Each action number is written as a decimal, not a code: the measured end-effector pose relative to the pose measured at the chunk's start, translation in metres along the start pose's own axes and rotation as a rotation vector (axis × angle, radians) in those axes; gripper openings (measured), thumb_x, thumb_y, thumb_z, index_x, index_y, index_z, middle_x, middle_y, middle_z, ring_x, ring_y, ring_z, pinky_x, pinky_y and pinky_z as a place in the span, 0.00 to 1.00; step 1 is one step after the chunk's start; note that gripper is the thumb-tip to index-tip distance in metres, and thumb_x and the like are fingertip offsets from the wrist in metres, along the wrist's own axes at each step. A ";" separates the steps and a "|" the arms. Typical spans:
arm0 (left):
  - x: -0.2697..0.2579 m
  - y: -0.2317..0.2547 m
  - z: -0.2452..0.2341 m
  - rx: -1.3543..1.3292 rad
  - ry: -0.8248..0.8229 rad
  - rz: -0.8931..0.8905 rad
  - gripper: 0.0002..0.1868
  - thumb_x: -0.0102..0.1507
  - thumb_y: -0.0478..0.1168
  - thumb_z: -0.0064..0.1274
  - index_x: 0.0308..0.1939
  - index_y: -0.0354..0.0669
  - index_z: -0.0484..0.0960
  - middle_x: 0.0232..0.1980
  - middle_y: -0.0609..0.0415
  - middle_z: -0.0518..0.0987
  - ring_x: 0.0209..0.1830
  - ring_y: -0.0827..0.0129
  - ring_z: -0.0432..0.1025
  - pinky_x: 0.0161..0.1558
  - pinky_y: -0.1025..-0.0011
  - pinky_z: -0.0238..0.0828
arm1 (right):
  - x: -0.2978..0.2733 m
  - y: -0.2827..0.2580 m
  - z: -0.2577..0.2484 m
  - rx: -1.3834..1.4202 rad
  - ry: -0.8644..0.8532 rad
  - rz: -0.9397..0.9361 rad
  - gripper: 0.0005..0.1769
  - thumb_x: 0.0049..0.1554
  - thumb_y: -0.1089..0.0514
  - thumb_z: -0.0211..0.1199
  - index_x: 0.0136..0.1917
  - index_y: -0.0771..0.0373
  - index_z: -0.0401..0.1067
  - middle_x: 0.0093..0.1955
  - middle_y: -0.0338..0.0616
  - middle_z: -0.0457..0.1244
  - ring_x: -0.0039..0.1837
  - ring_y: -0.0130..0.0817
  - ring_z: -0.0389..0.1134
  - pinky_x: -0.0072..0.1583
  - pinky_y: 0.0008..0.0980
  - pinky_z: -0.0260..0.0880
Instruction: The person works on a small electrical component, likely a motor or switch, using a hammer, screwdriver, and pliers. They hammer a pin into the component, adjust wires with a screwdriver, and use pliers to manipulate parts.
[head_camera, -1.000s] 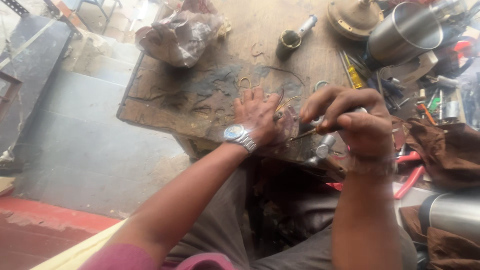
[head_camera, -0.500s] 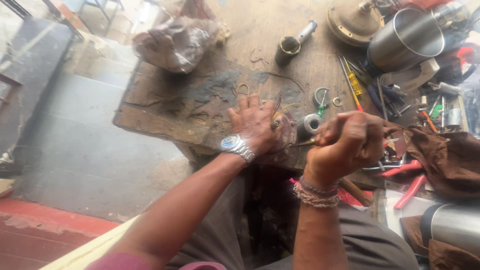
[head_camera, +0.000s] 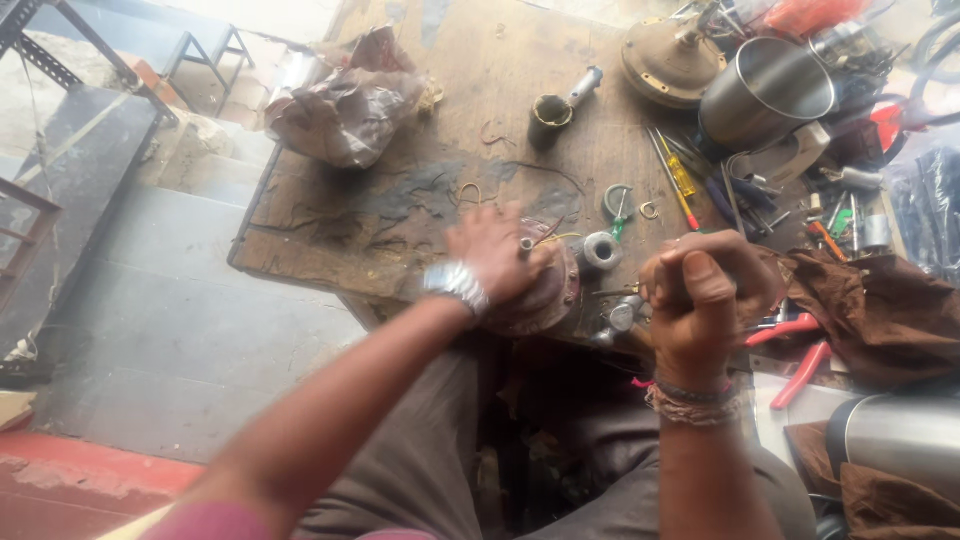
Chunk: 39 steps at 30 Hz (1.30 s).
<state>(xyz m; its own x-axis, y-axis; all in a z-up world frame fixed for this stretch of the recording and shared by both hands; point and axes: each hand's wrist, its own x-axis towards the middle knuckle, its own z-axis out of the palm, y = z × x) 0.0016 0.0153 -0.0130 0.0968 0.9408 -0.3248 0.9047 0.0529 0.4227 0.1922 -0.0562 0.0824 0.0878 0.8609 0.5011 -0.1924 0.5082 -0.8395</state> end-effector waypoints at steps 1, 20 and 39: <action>-0.006 0.001 0.002 -0.006 0.042 -0.013 0.43 0.65 0.72 0.42 0.74 0.49 0.62 0.68 0.43 0.67 0.69 0.54 0.61 0.64 0.49 0.59 | -0.001 0.003 -0.001 0.048 0.026 0.009 0.14 0.64 0.57 0.59 0.41 0.72 0.68 0.28 0.44 0.56 0.28 0.29 0.56 0.33 0.29 0.57; -0.015 0.001 -0.018 0.059 0.089 0.160 0.25 0.62 0.62 0.53 0.58 0.57 0.78 0.58 0.46 0.73 0.63 0.56 0.64 0.60 0.53 0.60 | 0.008 0.015 -0.003 0.225 -0.102 0.022 0.17 0.65 0.55 0.60 0.41 0.71 0.67 0.27 0.46 0.55 0.27 0.29 0.53 0.33 0.29 0.58; -0.025 -0.002 -0.009 0.037 0.265 0.324 0.22 0.61 0.58 0.56 0.50 0.50 0.80 0.60 0.39 0.72 0.65 0.47 0.65 0.61 0.40 0.59 | 0.041 0.034 -0.007 0.319 -0.450 0.344 0.27 0.65 0.46 0.61 0.39 0.75 0.69 0.27 0.48 0.58 0.27 0.29 0.55 0.32 0.28 0.52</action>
<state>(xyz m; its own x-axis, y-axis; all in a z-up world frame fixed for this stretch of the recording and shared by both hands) -0.0059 -0.0055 0.0020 0.2735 0.9605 0.0509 0.8597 -0.2678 0.4350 0.1966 -0.0037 0.0732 -0.4355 0.8445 0.3117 -0.4232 0.1135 -0.8989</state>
